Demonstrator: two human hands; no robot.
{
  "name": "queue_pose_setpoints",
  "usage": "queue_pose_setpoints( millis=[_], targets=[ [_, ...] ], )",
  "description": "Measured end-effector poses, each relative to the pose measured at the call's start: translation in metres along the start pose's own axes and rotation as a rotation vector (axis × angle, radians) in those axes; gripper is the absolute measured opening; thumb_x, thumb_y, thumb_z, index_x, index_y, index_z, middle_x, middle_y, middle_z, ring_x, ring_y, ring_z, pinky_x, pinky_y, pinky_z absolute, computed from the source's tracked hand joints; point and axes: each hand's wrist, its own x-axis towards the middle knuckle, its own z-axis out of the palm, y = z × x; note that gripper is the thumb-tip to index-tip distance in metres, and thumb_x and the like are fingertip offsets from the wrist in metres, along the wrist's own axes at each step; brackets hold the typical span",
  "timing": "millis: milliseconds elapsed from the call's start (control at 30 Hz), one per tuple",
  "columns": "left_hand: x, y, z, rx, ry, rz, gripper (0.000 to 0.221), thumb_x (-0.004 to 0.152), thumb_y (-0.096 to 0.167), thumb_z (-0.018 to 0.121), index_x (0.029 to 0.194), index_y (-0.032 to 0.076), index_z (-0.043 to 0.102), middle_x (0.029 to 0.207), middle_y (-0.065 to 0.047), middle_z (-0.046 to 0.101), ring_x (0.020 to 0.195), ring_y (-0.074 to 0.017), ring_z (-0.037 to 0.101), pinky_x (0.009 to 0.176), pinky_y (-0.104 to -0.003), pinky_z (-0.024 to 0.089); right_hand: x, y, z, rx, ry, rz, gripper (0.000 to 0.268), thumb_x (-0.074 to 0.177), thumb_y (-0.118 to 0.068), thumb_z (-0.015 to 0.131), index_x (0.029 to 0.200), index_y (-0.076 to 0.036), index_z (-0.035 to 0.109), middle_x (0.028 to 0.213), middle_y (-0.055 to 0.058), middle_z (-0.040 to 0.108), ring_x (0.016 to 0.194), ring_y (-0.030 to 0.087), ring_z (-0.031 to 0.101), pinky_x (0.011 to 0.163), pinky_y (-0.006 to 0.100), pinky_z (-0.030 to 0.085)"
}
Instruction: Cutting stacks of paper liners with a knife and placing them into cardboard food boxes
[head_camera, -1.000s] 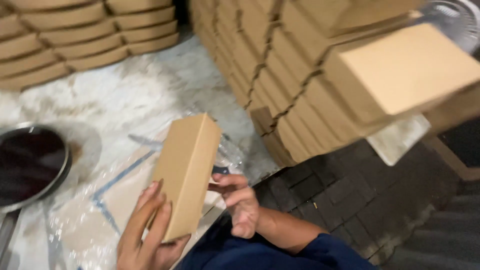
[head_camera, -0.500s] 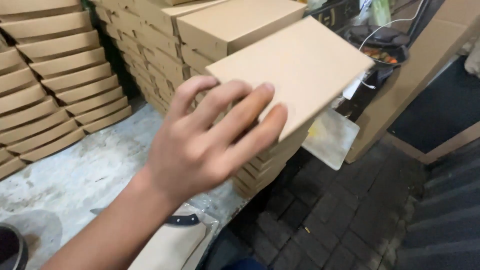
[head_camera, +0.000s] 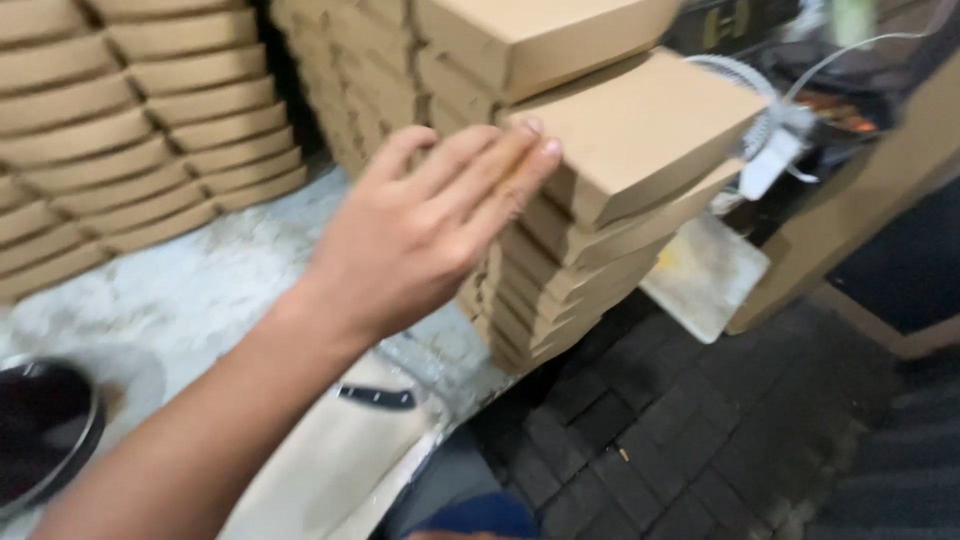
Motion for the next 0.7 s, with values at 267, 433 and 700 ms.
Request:
queue_pose_setpoints(
  millis=[267,433,700],
  targets=[
    [-0.208,0.027,-0.064,-0.084,-0.283,-0.527,0.026,0.101,0.023,0.068,0.119,0.004,0.066,0.114,-0.007,0.071,0.1,-0.026,0.067,0.081,-0.037,0.046,-0.003,-0.035,-0.01,0.124,0.014,0.014,0.018,0.102,-0.02,0.056,0.099,-0.003,0.063,0.099,0.015,0.067,0.091,0.031,0.067,0.087,0.04,0.053],
    [-0.366,0.146,-0.059,-0.436,-0.677,-0.999,0.052,0.08,0.046,0.074,0.113,0.006,0.068,0.111,-0.014,0.07,0.11,-0.031,0.065,0.095,-0.043,0.049,-0.002,0.006,-0.041,-0.114,0.424,0.124,0.014,0.086,-0.02,0.071,0.087,-0.007,0.073,0.094,0.012,0.076,0.088,0.029,0.072,0.08,0.039,0.056],
    [-0.382,0.222,-0.067,-0.304,-0.829,-1.122,0.064,0.077,0.039,0.079,0.131,0.011,0.059,0.134,-0.015,0.057,0.132,-0.0344,0.048,0.108,-0.05,0.038,0.067,0.02,-0.083,-0.806,0.31,0.261,0.039,0.084,-0.012,0.076,0.118,-0.003,0.06,0.121,0.018,0.057,0.112,0.041,0.057,0.096,0.052,0.046]
  ],
)
